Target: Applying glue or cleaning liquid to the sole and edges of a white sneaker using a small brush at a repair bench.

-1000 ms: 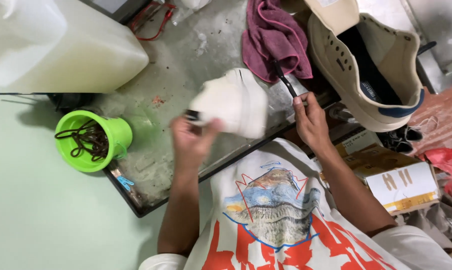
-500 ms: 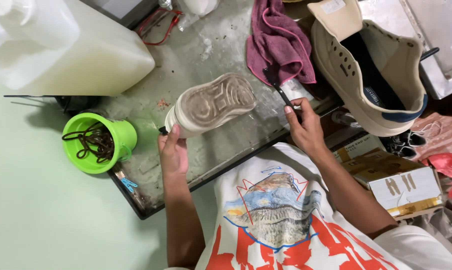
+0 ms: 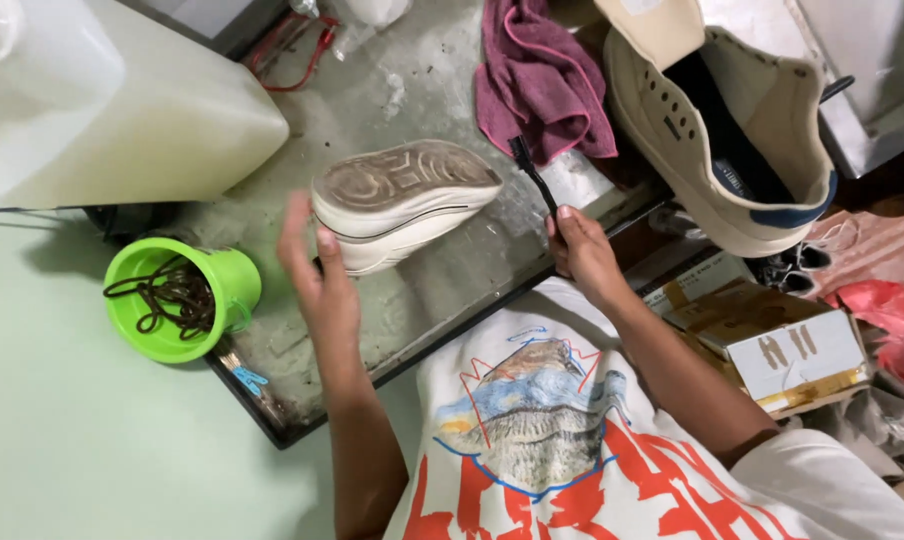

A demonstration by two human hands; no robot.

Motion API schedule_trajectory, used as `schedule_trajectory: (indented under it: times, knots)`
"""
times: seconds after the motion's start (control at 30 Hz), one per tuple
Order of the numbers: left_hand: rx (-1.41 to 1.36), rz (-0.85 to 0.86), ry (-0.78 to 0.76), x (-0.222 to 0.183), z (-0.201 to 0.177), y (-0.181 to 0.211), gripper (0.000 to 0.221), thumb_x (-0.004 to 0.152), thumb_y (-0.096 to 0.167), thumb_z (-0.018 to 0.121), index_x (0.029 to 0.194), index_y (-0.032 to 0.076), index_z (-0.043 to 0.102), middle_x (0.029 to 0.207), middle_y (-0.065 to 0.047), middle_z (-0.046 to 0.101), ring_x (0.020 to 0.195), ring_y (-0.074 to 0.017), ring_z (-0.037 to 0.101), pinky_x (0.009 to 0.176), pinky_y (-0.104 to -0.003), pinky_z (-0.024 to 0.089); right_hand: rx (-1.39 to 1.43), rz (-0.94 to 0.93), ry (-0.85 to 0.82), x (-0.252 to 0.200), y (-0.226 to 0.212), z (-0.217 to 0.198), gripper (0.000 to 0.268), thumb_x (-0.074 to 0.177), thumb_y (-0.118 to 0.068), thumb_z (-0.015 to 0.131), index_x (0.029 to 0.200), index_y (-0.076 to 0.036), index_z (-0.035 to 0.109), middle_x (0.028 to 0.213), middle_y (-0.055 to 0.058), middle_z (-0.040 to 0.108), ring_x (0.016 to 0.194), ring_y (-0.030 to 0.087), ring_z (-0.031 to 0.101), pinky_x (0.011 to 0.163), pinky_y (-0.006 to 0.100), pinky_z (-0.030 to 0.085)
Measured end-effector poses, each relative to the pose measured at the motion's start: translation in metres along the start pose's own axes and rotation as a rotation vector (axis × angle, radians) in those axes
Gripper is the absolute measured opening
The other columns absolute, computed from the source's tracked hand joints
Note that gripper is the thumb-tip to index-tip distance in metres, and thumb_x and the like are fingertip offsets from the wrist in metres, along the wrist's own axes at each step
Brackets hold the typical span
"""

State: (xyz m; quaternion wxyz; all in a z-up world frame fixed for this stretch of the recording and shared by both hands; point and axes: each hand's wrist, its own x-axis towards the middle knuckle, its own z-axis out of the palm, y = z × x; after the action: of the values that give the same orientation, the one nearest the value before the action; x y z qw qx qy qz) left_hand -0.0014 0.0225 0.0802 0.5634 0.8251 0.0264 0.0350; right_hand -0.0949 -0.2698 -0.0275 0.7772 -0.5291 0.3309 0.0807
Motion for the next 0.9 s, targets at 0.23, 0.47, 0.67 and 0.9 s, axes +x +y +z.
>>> schedule_trajectory:
  times: [0.23,0.47,0.67,0.9]
  knots:
    - [0.452,-0.029,-0.209,0.014,-0.006,0.064,0.066,0.112,0.049,0.051,0.163,0.009,0.042,0.155,-0.029,0.054,0.139,-0.0558,0.053,0.115,-0.075,0.035,-0.080,-0.061,0.042,-0.021,-0.017,0.006,0.039,0.120,-0.032,0.039,0.103,-0.005,0.061,0.064,-0.001,0.032,0.047,0.009,0.029,0.042,0.024,0.029]
    - [0.624,0.232,-0.180,0.035,0.007,0.054,0.089,0.080,0.050,0.090,0.149,0.004,0.057,0.142,-0.024,0.061,0.131,-0.0490,0.060,0.107,-0.075,0.040,-0.236,-0.227,0.093,-0.068,-0.073,-0.017,0.033,0.117,-0.029,0.047,0.109,-0.004,0.067,0.062,-0.001,0.040,0.050,0.009,0.039,0.045,0.023,0.034]
    - [0.606,0.181,-0.247,0.031,0.037,0.076,0.109,0.063,0.050,0.100,0.148,0.005,0.051,0.135,-0.019,0.068,0.123,-0.0418,0.067,0.104,-0.057,0.048,-0.612,-0.545,0.409,-0.084,-0.203,-0.058,0.039,0.114,-0.027,0.051,0.146,-0.006,0.057,0.095,0.013,0.053,0.074,0.018,0.048,0.060,0.032,0.044]
    - [0.795,0.138,-0.155,0.029,0.084,0.102,0.107,0.058,0.050,0.096,0.150,0.011,0.058,0.139,-0.013,0.073,0.120,-0.0369,0.070,0.105,-0.051,0.049,-1.184,-0.614,0.676,0.117,-0.296,-0.210,0.032,0.109,-0.016,0.065,0.137,-0.030,0.073,0.100,0.009,0.074,0.090,0.034,0.069,0.074,0.050,0.049]
